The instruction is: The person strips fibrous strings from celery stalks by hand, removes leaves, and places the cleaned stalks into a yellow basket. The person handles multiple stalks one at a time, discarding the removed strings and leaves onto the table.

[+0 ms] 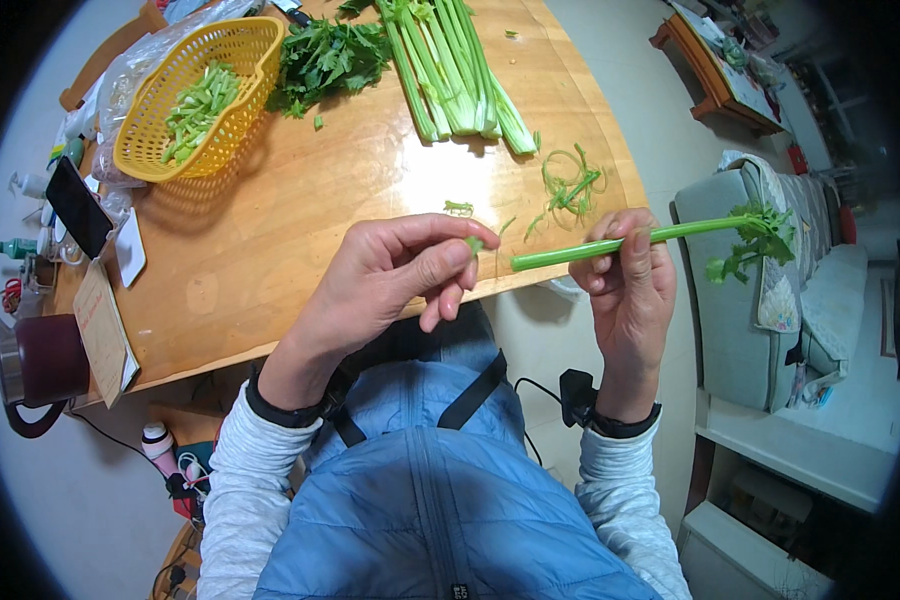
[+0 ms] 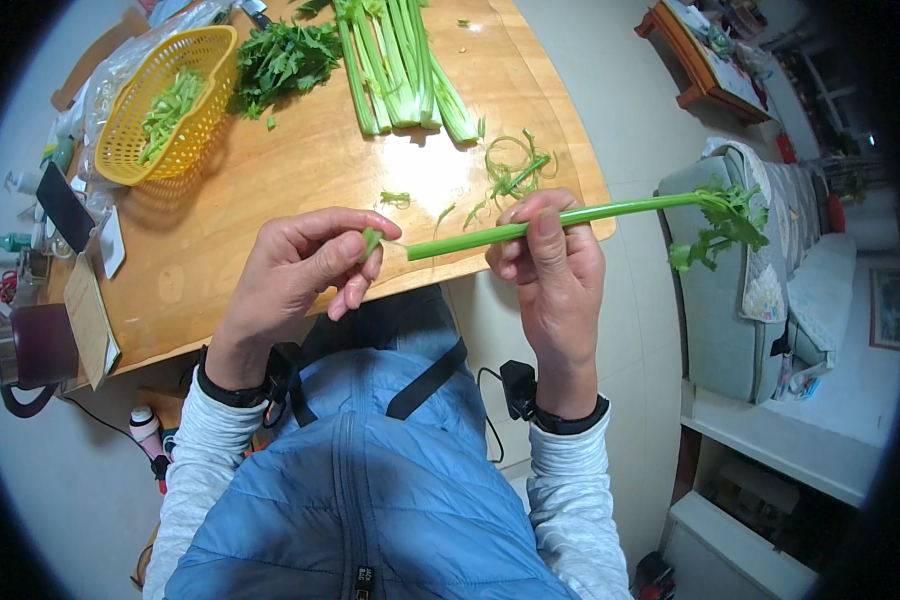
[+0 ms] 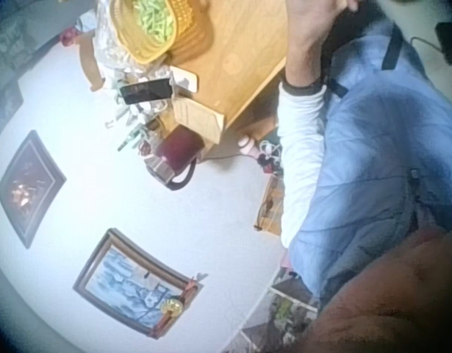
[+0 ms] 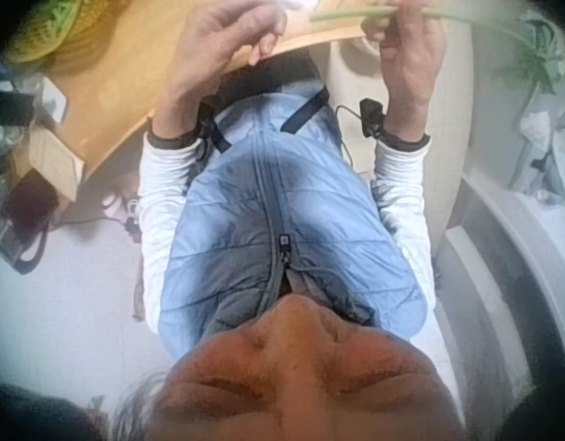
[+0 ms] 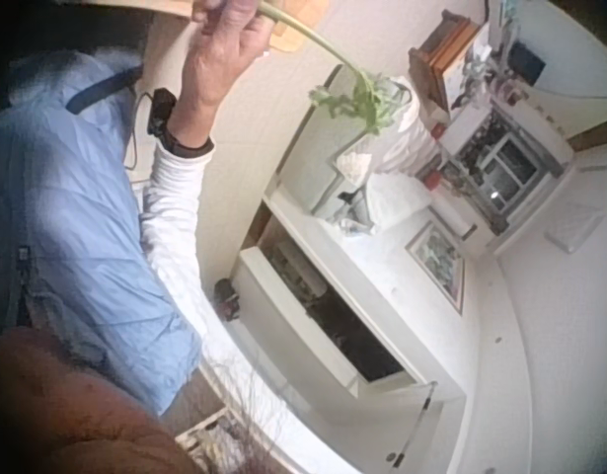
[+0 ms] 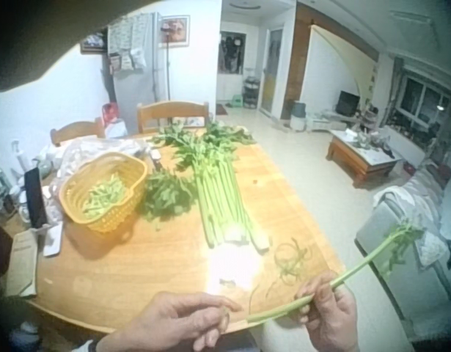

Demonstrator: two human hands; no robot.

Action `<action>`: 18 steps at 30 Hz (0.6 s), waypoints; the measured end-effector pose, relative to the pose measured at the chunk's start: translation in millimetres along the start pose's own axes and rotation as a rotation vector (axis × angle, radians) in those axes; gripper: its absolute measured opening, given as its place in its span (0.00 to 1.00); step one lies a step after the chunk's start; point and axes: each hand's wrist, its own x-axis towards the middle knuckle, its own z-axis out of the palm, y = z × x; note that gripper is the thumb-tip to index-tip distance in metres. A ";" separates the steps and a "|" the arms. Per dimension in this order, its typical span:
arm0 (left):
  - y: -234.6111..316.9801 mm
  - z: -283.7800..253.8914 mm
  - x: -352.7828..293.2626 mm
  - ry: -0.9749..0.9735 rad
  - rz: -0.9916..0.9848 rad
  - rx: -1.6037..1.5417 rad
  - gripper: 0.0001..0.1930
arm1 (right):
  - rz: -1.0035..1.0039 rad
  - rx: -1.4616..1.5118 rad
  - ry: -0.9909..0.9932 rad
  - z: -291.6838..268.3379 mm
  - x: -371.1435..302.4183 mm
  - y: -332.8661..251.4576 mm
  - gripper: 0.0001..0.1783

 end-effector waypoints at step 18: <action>143.5 -160.7 -20.5 0.995 0.686 0.966 0.13 | 0.015 0.034 0.045 -0.6 0.0 -1.7 0.10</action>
